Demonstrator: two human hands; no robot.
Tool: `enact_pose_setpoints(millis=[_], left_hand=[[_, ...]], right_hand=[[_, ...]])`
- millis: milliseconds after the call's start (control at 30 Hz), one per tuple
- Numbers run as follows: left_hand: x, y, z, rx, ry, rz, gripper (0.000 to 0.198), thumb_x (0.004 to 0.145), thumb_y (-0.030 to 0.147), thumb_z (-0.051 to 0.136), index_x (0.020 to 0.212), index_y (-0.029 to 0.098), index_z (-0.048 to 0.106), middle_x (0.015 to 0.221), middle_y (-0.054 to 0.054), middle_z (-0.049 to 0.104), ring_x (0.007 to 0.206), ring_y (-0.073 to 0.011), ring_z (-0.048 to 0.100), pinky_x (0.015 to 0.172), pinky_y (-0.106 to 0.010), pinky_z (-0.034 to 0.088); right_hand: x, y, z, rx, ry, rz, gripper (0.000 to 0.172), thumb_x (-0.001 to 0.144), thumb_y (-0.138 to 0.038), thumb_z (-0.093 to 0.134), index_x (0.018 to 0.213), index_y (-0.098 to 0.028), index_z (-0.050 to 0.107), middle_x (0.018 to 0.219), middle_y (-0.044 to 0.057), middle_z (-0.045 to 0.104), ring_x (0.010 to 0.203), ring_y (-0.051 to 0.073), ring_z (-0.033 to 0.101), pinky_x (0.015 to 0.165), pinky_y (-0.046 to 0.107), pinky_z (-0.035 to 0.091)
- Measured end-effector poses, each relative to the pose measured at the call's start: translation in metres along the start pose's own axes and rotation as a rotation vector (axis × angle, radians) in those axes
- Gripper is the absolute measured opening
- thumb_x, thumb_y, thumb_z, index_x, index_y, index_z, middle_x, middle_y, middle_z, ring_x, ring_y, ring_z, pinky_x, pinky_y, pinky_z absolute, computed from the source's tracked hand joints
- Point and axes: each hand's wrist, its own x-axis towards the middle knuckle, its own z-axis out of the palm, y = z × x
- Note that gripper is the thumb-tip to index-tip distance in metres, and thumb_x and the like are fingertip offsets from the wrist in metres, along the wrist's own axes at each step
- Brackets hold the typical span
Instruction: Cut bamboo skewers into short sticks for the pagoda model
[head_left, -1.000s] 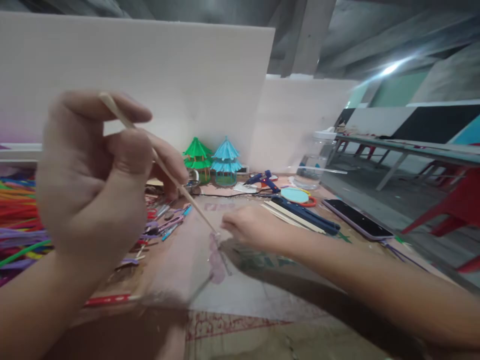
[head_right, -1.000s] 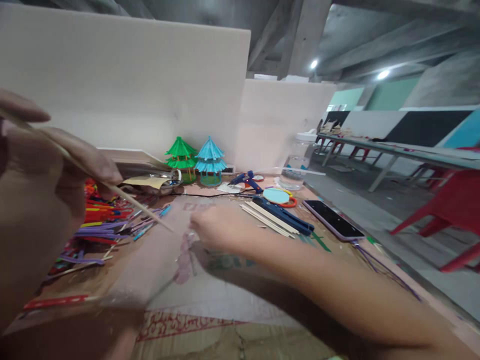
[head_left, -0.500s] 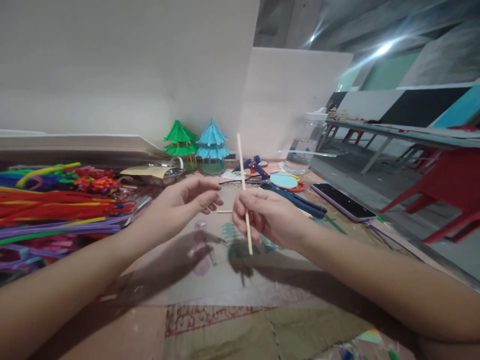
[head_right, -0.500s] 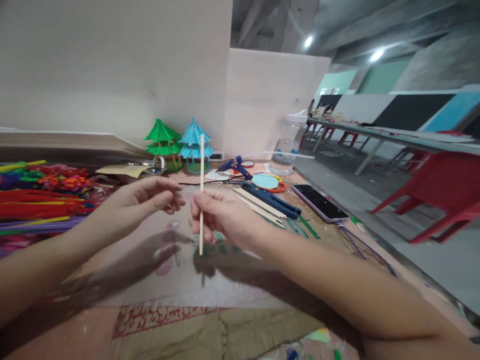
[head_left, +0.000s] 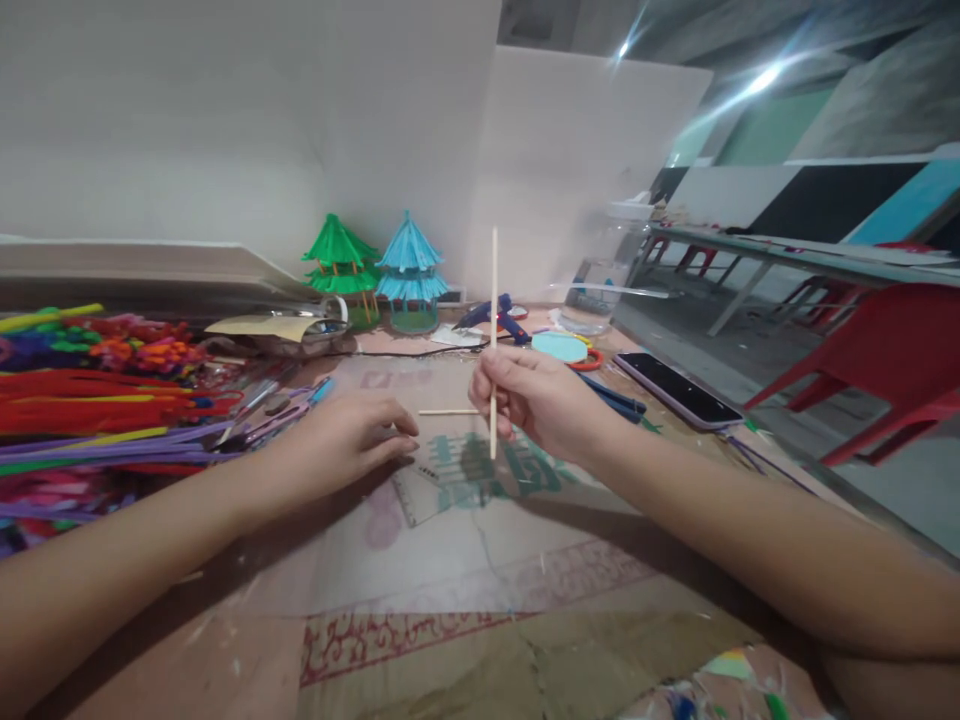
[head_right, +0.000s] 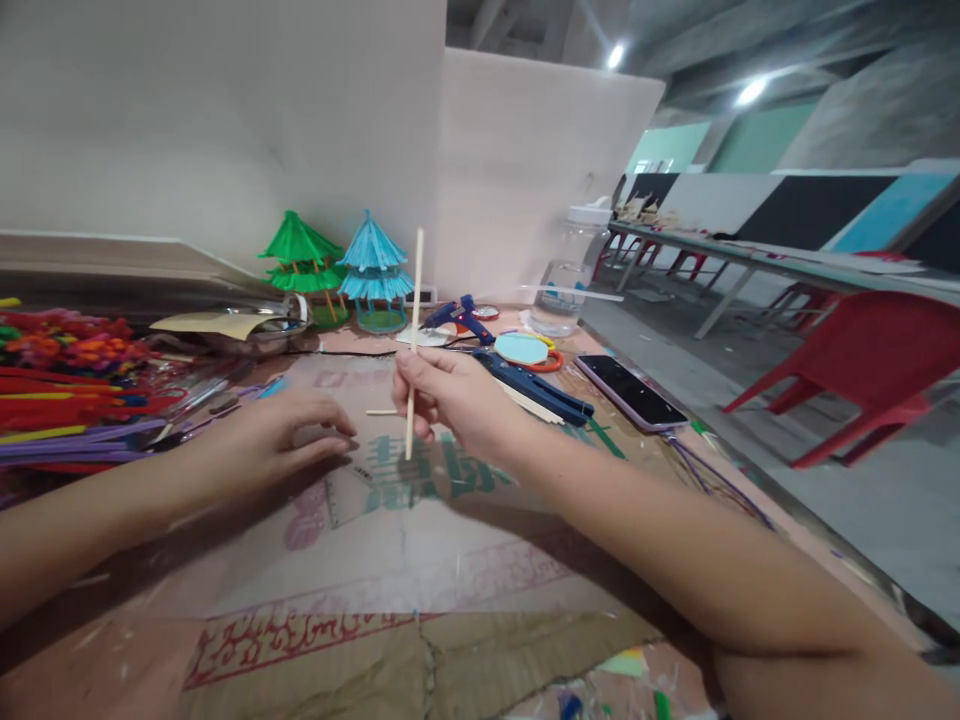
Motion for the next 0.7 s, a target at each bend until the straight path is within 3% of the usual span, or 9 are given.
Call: enact_pose_setpoints(millis=[167,267,367,467,600,700], left_hand=[[-0.002,-0.011,0.002,0.039,-0.053,0.037,0.024,0.087,0.042,0.059,0.096,0.022,0.069,0.098,-0.005,0.07,0.092,-0.0225,0.063,0.084,-0.035,0.046],[-0.003,0.001,-0.004,0.144,0.17,0.02,0.025,0.09,0.041,0.053,0.096,0.021,0.068,0.096,-0.006,0.069,0.091,-0.0238,0.063,0.082,-0.037,0.048],[-0.006,0.016,-0.009,0.233,0.414,0.204,0.023,0.094,0.032,0.047,0.102,0.025,0.068,0.111,-0.007,0.069,0.11,-0.0255,0.059,0.1,-0.043,0.043],[-0.01,0.02,-0.007,0.272,0.36,0.372,0.034,0.092,0.021,0.046,0.122,0.027,0.061,0.122,-0.007,0.067,0.117,-0.0248,0.057,0.108,-0.044,0.037],[-0.014,0.005,-0.001,0.382,0.259,0.364,0.04,0.085,0.019,0.046,0.121,0.023,0.062,0.101,-0.009,0.072,0.092,-0.0269,0.065,0.082,-0.04,0.051],[-0.009,-0.002,-0.007,0.452,0.333,0.197,0.031,0.083,0.027,0.05,0.108,0.024,0.067,0.09,-0.008,0.073,0.081,-0.0272,0.066,0.068,-0.034,0.049]], right_hand=[[0.002,-0.011,-0.014,-0.31,0.079,-0.108,0.049,0.085,-0.063,0.055,0.062,-0.019,0.05,0.049,-0.006,0.041,0.043,0.007,0.037,0.045,0.022,0.03],[0.001,-0.016,-0.016,-0.648,0.022,-0.088,0.051,0.096,-0.051,0.042,0.056,-0.019,0.045,0.05,-0.004,0.043,0.049,0.009,0.04,0.054,0.024,0.033],[-0.005,-0.017,-0.005,-0.976,-0.033,-0.026,0.039,0.097,-0.031,0.046,0.061,-0.018,0.053,0.056,-0.003,0.049,0.056,0.011,0.045,0.06,0.025,0.033],[-0.012,-0.016,0.013,-1.031,-0.132,-0.056,0.028,0.096,-0.024,0.046,0.077,-0.017,0.065,0.073,-0.001,0.063,0.071,0.013,0.055,0.07,0.026,0.038],[-0.01,-0.025,0.017,-1.019,-0.253,-0.05,0.035,0.1,-0.03,0.039,0.092,-0.017,0.071,0.082,0.001,0.07,0.073,0.013,0.06,0.071,0.024,0.041],[0.001,-0.044,-0.012,-1.283,-0.161,0.032,0.035,0.098,-0.037,0.045,0.094,-0.016,0.072,0.085,0.005,0.072,0.074,0.015,0.062,0.066,0.024,0.04]])
